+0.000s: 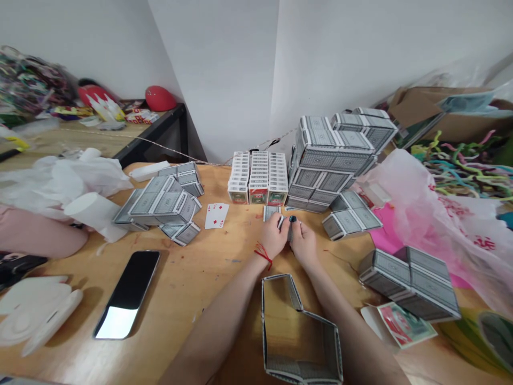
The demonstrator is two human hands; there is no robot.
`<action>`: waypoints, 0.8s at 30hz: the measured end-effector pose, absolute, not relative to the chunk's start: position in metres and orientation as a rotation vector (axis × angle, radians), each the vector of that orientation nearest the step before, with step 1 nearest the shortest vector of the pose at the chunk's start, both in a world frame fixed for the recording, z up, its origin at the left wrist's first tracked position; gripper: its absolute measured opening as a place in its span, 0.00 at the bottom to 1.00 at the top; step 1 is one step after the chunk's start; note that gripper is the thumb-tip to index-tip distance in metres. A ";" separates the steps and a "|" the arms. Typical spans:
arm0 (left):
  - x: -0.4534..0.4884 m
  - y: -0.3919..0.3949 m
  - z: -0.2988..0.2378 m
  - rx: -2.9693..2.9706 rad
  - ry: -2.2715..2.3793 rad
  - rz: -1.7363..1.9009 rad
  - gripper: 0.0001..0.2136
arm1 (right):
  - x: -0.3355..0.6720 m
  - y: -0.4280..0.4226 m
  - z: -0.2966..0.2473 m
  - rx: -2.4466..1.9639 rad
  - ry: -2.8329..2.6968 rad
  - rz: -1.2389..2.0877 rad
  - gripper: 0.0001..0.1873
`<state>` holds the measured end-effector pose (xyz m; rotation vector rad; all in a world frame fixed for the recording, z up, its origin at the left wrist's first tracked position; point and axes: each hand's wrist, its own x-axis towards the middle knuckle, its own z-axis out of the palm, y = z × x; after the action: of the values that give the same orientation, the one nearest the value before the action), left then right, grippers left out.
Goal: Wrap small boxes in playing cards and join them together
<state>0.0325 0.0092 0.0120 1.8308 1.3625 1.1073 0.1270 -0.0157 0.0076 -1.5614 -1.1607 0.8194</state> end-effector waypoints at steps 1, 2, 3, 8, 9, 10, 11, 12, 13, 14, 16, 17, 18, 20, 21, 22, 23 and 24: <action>0.032 0.009 0.012 1.830 1.356 1.121 0.11 | 0.126 -0.016 0.007 -1.555 -1.143 0.835 0.24; 0.032 0.008 0.013 1.826 1.346 1.132 0.11 | 0.126 -0.016 0.007 -1.548 -1.128 0.853 0.24; 0.032 0.007 0.013 1.819 1.333 1.141 0.11 | 0.126 -0.016 0.006 -1.541 -1.115 0.869 0.24; 0.034 0.006 0.011 1.743 1.325 1.215 0.11 | 0.125 -0.016 0.006 -1.528 -1.132 0.868 0.25; 0.034 0.005 0.011 1.726 1.343 1.233 0.12 | 0.125 -0.017 0.006 -1.543 -1.150 0.833 0.25; 0.035 0.005 0.010 1.713 1.365 1.245 0.12 | 0.125 -0.017 0.006 -1.569 -1.170 0.788 0.26; 0.036 0.005 0.010 1.707 1.387 1.249 0.12 | 0.125 -0.017 0.005 -1.603 -1.187 0.736 0.27; 0.037 0.004 0.010 1.710 1.407 1.245 0.12 | 0.125 -0.017 0.005 -1.644 -1.208 0.680 0.27; 0.037 0.004 0.009 1.720 1.426 1.234 0.12 | 0.125 -0.017 0.004 -1.688 -1.234 0.621 0.28; 0.038 0.003 0.009 1.737 1.445 1.218 0.12 | 0.125 -0.017 0.004 -1.732 -1.266 0.560 0.29; 0.038 0.003 0.009 1.780 1.477 1.178 0.12 | 0.126 -0.017 0.004 -1.802 -1.342 0.438 0.30; 0.037 0.003 0.008 1.797 1.493 1.161 0.12 | 0.127 -0.017 0.004 -1.825 -1.377 0.388 0.31; 0.036 0.004 0.007 1.805 1.505 1.147 0.12 | 0.128 -0.016 0.004 -1.840 -1.407 0.354 0.31; 0.034 0.008 0.005 1.780 1.491 1.126 0.13 | 0.130 -0.015 0.004 -1.854 -1.436 0.340 0.31; 0.033 0.011 0.004 1.737 1.461 1.118 0.14 | 0.131 -0.015 0.004 -1.850 -1.440 0.360 0.31; 0.031 0.015 0.003 1.671 1.415 1.109 0.15 | 0.132 -0.014 0.004 -1.840 -1.435 0.390 0.31; 0.029 0.018 0.002 1.585 1.360 1.098 0.17 | 0.133 -0.013 0.004 -1.825 -1.422 0.428 0.30; 0.028 0.021 0.002 1.498 1.301 1.082 0.18 | 0.135 -0.013 0.004 -1.802 -1.406 0.469 0.29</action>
<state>0.0277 0.0205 0.0020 1.4983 1.3012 1.0823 0.1345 -0.0125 0.0039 -1.8018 -1.4064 0.4689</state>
